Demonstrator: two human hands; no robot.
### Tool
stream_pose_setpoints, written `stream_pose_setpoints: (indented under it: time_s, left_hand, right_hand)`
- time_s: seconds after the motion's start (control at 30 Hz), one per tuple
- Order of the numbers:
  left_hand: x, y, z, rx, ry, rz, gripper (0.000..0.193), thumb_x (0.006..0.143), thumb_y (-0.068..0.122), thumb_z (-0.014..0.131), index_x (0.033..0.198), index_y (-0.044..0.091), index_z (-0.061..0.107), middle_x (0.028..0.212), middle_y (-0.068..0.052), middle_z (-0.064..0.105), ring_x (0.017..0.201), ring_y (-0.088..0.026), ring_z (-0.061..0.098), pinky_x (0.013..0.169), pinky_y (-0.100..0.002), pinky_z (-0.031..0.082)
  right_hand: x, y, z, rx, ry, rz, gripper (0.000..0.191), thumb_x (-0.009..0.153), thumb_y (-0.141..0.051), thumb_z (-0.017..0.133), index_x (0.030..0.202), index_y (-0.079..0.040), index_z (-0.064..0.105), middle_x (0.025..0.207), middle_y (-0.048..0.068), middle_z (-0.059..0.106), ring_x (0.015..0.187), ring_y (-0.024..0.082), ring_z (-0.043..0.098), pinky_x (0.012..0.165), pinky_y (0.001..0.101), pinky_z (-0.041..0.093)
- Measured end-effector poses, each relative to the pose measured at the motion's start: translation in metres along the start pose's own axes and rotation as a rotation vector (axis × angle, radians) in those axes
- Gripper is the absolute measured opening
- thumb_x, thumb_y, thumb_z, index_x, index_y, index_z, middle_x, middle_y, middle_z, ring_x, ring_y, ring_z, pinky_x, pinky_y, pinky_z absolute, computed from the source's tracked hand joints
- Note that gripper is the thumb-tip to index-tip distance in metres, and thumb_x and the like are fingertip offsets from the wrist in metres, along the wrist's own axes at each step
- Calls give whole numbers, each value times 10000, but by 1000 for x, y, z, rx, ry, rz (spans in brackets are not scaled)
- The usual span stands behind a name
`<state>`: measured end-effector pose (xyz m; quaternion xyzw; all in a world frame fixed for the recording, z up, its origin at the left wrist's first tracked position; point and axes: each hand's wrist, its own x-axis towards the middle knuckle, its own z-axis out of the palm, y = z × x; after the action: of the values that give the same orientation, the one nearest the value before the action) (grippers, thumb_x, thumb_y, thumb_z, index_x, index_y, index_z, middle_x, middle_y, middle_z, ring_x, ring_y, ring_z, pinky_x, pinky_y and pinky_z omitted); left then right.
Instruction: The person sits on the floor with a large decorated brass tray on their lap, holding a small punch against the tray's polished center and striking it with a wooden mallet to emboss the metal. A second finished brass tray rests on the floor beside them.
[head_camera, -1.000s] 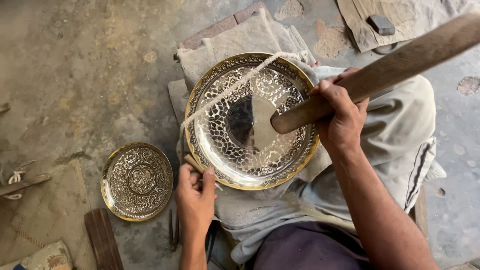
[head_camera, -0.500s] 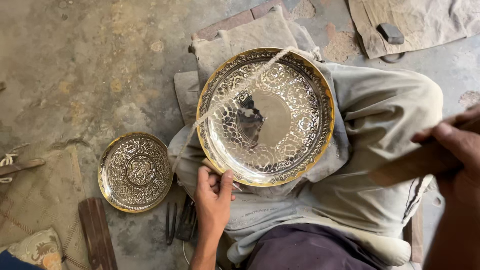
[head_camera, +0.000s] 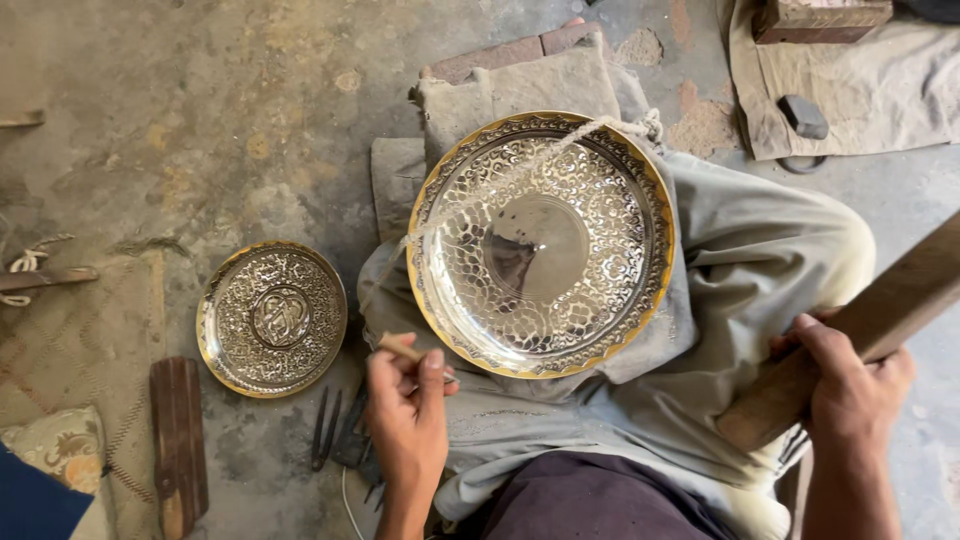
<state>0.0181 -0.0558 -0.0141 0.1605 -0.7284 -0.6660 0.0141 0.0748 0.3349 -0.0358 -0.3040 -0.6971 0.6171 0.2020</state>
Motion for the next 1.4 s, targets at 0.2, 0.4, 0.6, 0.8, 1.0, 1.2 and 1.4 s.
stream_pose_setpoints:
  time_s: [0.2, 0.4, 0.6, 0.8, 1.0, 1.2, 1.4]
  left_hand:
    - [-16, 17, 20, -33, -36, 35, 338, 970, 103, 677, 1246, -31, 536, 913, -93, 705, 759, -104, 695, 689, -246, 607]
    - [-8, 14, 82, -177, -54, 10, 304, 976, 94, 656, 1205, -27, 498, 977, -111, 704, 811, -124, 709, 731, -279, 642]
    - [7, 0, 139, -246, -2, -4, 211, 1007, 100, 624, 1085, -2, 457, 1019, -130, 692, 864, -150, 738, 788, -306, 682]
    - [4, -12, 149, -6, 26, 82, 217, 1010, 116, 634, 1075, -10, 469, 1005, -119, 725, 859, -150, 773, 680, -271, 638]
    - [3, -30, 147, -85, -3, 166, 204, 1056, 124, 621, 1104, -9, 474, 1016, -111, 694, 877, -159, 765, 742, -270, 661]
    - [-4, -49, 143, 580, 83, 231, 155, 947, 101, 767, 905, 11, 648, 779, -131, 676, 678, -281, 680, 650, -424, 503]
    - [-5, -55, 142, 521, 41, 182, 153, 947, 143, 698, 1046, 26, 699, 894, -130, 727, 835, -316, 708, 758, -456, 528]
  right_hand:
    - [26, 10, -6, 89, -23, 51, 193, 993, -90, 706, 1016, 84, 625, 845, 146, 674, 772, 235, 676, 723, 368, 573]
    - [43, 17, -19, 44, -29, 101, 186, 969, -99, 710, 994, 66, 629, 879, 123, 670, 764, 226, 679, 713, 356, 571]
    - [62, -16, -18, -215, -55, 282, 277, 923, -169, 761, 1044, 62, 667, 880, 141, 706, 739, 220, 669, 684, 360, 535]
    - [78, -94, 12, -732, -322, 77, 501, 766, -194, 819, 1175, 4, 608, 960, 153, 747, 808, 252, 706, 719, 394, 566]
    - [78, -169, 88, -1098, -615, -775, 532, 763, -32, 704, 1291, -63, 643, 1083, 151, 719, 985, 358, 699, 825, 455, 551]
    - [60, -216, 146, -1103, -836, -1311, 636, 728, -73, 723, 1351, -166, 637, 1060, 25, 714, 906, 246, 676, 832, 421, 535]
    - [63, -211, 169, -1402, -859, -1771, 440, 1009, -257, 574, 1436, -150, 572, 900, 28, 643, 839, 236, 646, 745, 352, 514]
